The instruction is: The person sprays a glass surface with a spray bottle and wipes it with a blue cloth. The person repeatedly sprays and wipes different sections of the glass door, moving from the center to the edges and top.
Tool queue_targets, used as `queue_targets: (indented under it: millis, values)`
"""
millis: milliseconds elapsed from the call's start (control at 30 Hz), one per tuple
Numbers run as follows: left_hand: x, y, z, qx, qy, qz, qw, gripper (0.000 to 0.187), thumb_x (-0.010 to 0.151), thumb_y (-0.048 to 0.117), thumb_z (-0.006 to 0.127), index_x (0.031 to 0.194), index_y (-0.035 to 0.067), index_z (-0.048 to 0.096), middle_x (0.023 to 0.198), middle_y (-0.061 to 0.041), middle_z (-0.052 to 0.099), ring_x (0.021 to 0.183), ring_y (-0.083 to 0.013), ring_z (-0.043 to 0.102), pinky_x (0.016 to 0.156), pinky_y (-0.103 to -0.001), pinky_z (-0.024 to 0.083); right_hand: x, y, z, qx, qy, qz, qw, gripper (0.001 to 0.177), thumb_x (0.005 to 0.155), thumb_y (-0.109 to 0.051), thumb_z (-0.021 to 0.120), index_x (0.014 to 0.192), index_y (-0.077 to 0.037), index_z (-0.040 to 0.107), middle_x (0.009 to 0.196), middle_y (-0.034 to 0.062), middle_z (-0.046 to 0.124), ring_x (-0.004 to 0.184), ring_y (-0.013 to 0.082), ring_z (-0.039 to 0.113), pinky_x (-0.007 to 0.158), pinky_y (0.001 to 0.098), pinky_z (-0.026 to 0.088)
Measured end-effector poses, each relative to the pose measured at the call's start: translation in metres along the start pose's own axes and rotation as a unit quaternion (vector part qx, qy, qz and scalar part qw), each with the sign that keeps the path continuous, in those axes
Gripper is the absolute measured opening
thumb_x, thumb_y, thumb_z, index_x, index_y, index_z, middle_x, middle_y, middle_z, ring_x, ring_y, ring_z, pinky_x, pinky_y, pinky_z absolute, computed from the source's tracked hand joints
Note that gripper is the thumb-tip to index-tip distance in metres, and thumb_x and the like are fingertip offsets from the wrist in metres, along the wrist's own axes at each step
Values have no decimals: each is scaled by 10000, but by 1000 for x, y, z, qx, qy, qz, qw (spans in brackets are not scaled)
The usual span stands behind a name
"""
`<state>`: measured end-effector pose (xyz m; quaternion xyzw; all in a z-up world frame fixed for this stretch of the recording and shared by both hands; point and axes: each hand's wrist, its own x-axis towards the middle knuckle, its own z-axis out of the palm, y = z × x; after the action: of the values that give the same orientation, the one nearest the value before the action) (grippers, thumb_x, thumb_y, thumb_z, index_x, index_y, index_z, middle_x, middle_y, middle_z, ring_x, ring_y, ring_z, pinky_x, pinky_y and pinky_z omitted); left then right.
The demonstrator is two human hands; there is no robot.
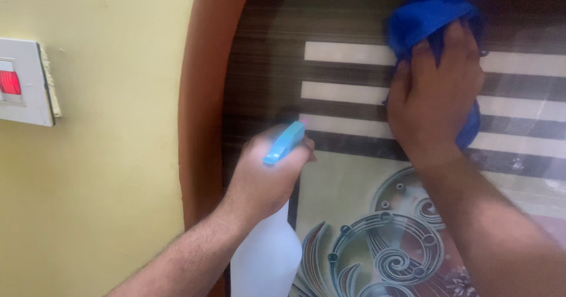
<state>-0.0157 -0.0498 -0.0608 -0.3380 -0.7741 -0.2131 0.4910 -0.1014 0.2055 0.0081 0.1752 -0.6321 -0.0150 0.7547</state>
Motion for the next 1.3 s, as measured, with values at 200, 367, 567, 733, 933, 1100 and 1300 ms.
queue_targets:
  millis: [200,367,567,733,933,1100,1300]
  values:
    - [-1,2,-4,133,-4,40,990,222,999,115,513,1033,-5,697,931,-154,689,878,-249,715,664,-327,547,2,-5,0,-14,3,-7,1000,339,1042,-126,669,1341,33,662,1521,274,423,1412,462,410,1136,592,375]
    - [0,3,-10,-211,-13,-255,944,232,968,184,518,1051,49,688,768,-118,701,755,-202,751,708,-306,596,4,-9,4,-8,0,-6,1000,321,1028,-127,677,1314,19,670,1520,277,437,1404,457,421,1133,578,371]
    - [-3,-4,-13,-199,29,-190,961,252,959,178,528,981,28,729,910,-99,746,900,-188,743,818,-328,585,6,-20,11,-5,-11,-13,1000,372,1015,-144,665,1354,10,675,1530,270,447,1403,456,422,1154,573,355]
    - [-5,-5,-14,-193,8,-215,957,259,957,189,520,975,35,727,905,-105,743,885,-196,744,808,-340,581,8,-29,18,-12,-11,-33,999,366,1034,-155,650,1361,9,669,1532,281,450,1421,465,421,1165,571,345]
    - [-8,-6,-17,-116,-67,-234,963,288,1001,237,467,1006,60,694,835,-93,728,840,-175,750,798,-321,562,9,-43,24,-2,-3,-46,999,365,1042,-149,677,1378,-5,672,1535,281,459,1429,451,423,1138,562,359]
    - [-8,-5,-22,-184,2,-193,964,274,952,201,506,988,45,729,926,-89,747,933,-187,744,856,-319,577,13,-62,24,30,-11,-46,998,356,992,-178,720,1312,-28,680,1509,264,469,1447,473,439,1117,585,370]
    - [-9,1,-27,-256,16,-280,925,271,881,243,570,936,48,749,893,-92,772,903,-184,755,852,-325,575,16,-88,23,53,-30,-73,995,426,933,-180,729,1348,-93,691,1555,231,471,1456,446,440,1124,583,373]
